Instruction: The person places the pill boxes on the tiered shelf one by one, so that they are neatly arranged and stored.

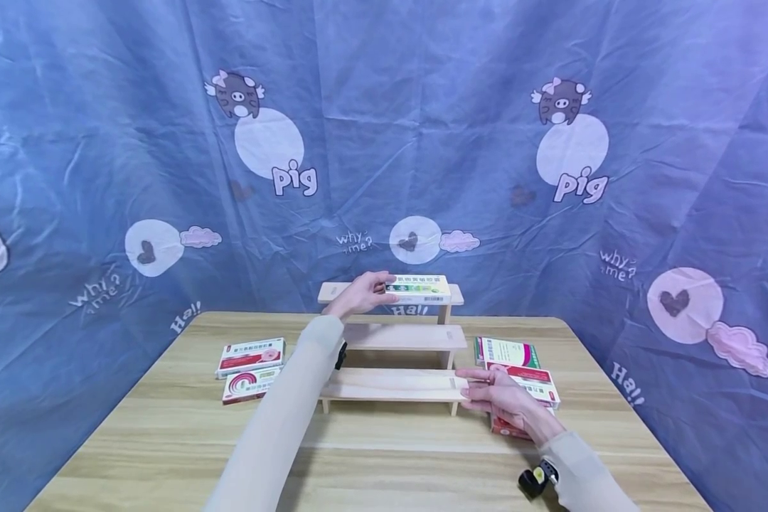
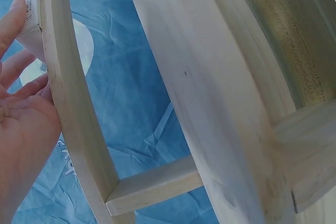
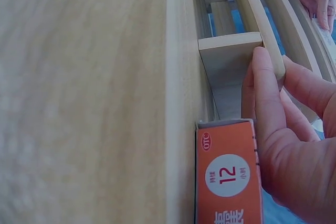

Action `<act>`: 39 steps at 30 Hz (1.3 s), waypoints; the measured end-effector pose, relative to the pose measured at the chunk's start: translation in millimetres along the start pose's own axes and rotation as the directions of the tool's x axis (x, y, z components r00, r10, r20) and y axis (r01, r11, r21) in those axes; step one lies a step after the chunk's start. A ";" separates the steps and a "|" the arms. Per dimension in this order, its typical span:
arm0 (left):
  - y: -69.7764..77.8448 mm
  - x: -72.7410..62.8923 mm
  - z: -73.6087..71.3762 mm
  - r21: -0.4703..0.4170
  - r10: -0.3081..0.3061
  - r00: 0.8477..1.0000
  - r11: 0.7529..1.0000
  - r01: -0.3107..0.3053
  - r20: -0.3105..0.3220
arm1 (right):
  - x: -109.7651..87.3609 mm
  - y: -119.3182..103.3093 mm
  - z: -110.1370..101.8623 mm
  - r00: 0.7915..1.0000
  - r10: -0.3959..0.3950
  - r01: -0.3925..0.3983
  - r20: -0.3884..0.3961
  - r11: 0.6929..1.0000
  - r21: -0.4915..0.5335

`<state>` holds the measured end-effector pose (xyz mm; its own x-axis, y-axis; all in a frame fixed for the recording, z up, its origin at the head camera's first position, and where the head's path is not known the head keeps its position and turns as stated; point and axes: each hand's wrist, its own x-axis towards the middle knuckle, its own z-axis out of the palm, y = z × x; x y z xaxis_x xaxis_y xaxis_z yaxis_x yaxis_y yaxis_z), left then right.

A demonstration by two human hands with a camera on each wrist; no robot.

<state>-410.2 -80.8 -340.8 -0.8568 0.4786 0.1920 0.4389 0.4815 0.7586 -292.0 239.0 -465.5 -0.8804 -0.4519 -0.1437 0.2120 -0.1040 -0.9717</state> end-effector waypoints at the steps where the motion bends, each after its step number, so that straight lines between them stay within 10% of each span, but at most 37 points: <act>1: -0.3 0.2 0.2 -0.002 -0.002 1.000 1.000 0.002 0.002 | -0.2 0.1 0.1 1.000 0.001 -0.001 -0.001 1.000 0.001; 27: -0.7 1.5 4.7 -0.030 -0.004 1.000 1.000 0.004 -0.024 | -0.4 2.1 -0.1 1.000 -0.009 0.009 0.011 1.000 -0.005; 39: -10.8 -9.4 -3.6 -0.145 -0.004 0.973 0.989 -0.030 -0.230 | 0.8 2.6 -0.7 1.000 -0.014 0.014 0.011 1.000 -0.006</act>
<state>-407.9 -93.2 -348.5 -0.8979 0.2952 0.3266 0.4206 0.3557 0.8346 -292.4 239.0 -468.3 -0.8787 -0.4598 -0.1282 0.1970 -0.1046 -0.9748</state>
